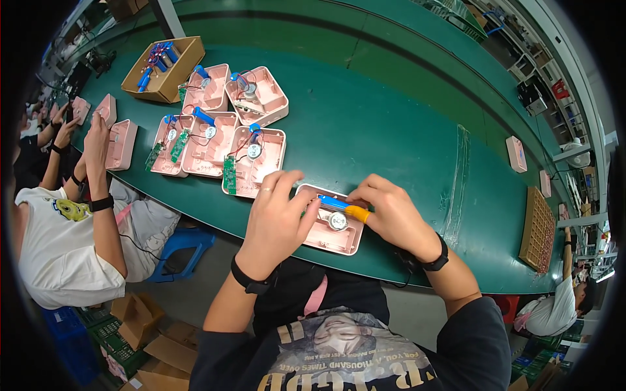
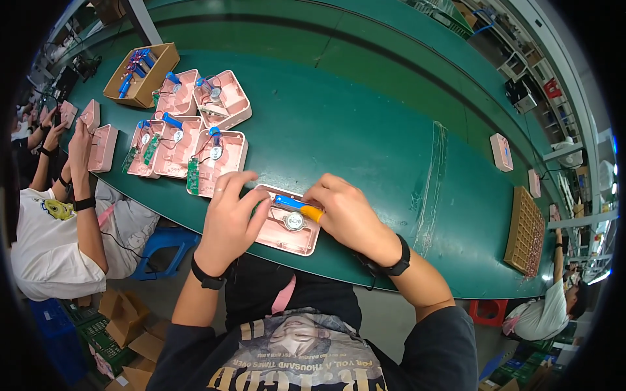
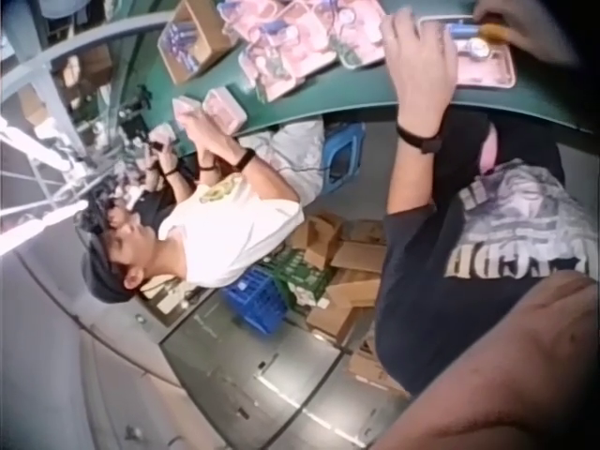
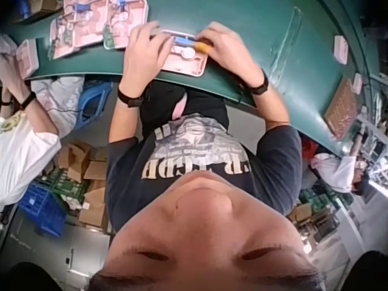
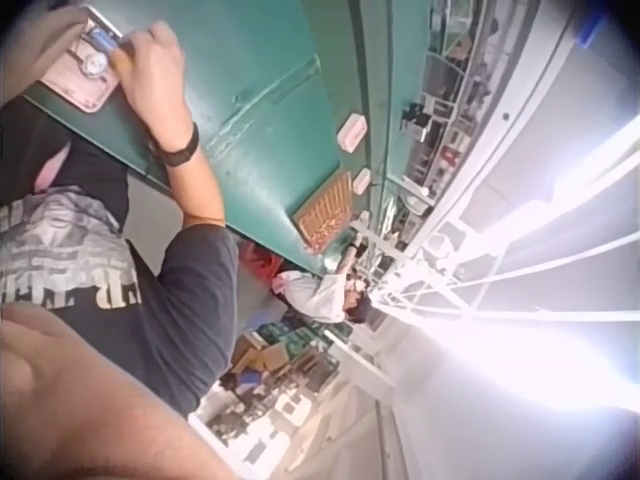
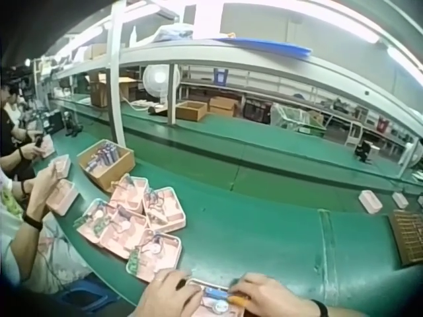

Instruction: The worker is assembling small electronic components into plastic trays on a factory conveyor belt.

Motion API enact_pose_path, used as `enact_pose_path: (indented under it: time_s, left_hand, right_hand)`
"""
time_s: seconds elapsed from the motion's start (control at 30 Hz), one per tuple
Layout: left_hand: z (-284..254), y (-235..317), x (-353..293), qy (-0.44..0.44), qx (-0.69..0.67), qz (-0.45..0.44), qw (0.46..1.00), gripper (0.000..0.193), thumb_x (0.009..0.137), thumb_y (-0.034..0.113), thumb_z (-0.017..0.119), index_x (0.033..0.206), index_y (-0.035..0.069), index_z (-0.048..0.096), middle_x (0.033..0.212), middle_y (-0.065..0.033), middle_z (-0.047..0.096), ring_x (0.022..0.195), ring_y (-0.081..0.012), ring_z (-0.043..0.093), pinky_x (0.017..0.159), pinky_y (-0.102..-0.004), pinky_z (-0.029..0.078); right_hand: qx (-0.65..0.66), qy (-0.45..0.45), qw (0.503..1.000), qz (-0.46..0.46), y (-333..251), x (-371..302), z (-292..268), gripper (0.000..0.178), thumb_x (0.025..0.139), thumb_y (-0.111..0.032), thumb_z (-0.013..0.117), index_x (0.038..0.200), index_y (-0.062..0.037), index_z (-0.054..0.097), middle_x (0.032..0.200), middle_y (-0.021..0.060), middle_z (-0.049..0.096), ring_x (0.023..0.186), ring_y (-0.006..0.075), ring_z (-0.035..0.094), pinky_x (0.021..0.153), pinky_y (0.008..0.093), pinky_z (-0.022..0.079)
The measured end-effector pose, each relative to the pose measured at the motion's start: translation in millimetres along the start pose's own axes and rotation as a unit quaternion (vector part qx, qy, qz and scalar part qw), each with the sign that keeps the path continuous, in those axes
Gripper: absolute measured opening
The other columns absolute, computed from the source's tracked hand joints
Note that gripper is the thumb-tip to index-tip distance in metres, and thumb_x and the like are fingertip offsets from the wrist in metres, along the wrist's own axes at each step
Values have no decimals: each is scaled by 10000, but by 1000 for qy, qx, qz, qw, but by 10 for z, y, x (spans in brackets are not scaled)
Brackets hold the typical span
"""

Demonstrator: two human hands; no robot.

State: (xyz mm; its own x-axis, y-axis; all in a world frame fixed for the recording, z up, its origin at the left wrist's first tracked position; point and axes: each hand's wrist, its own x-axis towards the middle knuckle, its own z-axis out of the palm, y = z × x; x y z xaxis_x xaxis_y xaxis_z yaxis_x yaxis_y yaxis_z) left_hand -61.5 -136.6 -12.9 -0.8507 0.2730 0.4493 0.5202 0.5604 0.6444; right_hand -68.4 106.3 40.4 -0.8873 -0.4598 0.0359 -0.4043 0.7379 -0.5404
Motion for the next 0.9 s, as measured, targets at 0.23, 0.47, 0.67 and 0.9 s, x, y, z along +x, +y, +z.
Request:
enact_pose_path:
  time_s: [0.23, 0.47, 0.67, 0.9]
  left_hand:
    - [-92, 14, 204, -165, 87, -27, 982, 157, 905, 150, 774, 964, 5, 763, 1152, -153, 676, 1101, -367, 640, 930, -477, 534]
    - [24, -50, 92, -100, 45, -21, 994, 111, 930, 99, 730, 950, -9, 752, 1120, -162, 698, 1073, -371, 653, 981, -493, 511]
    - [62, -11, 93, -74, 27, -22, 997, 67, 949, 29, 708, 962, -35, 699, 1130, -181, 707, 1035, -397, 677, 928, -481, 540]
    - [69, 31, 104, -69, 26, -57, 996, 71, 958, 20, 702, 970, -47, 681, 1111, -195, 713, 989, -409, 700, 867, -475, 570]
  right_hand:
    - [-9, -35, 999, 13, -9, -31, -21, 172, 871, -49, 805, 1034, 5, 791, 983, 136, 711, 899, 344, 718, 807, 429, 593]
    - [-13, -14, 999, -32, 53, -48, 22, 175, 876, -70, 805, 1027, 17, 789, 961, 145, 713, 874, 347, 710, 790, 439, 589]
    - [-4, -18, 1000, -20, 66, 18, 54, 155, 873, -73, 791, 1004, 10, 787, 941, 152, 712, 876, 359, 709, 785, 453, 585]
    - [-10, -25, 999, -23, 106, 86, 100, 123, 867, -68, 772, 970, -3, 785, 937, 149, 715, 873, 363, 711, 783, 455, 586]
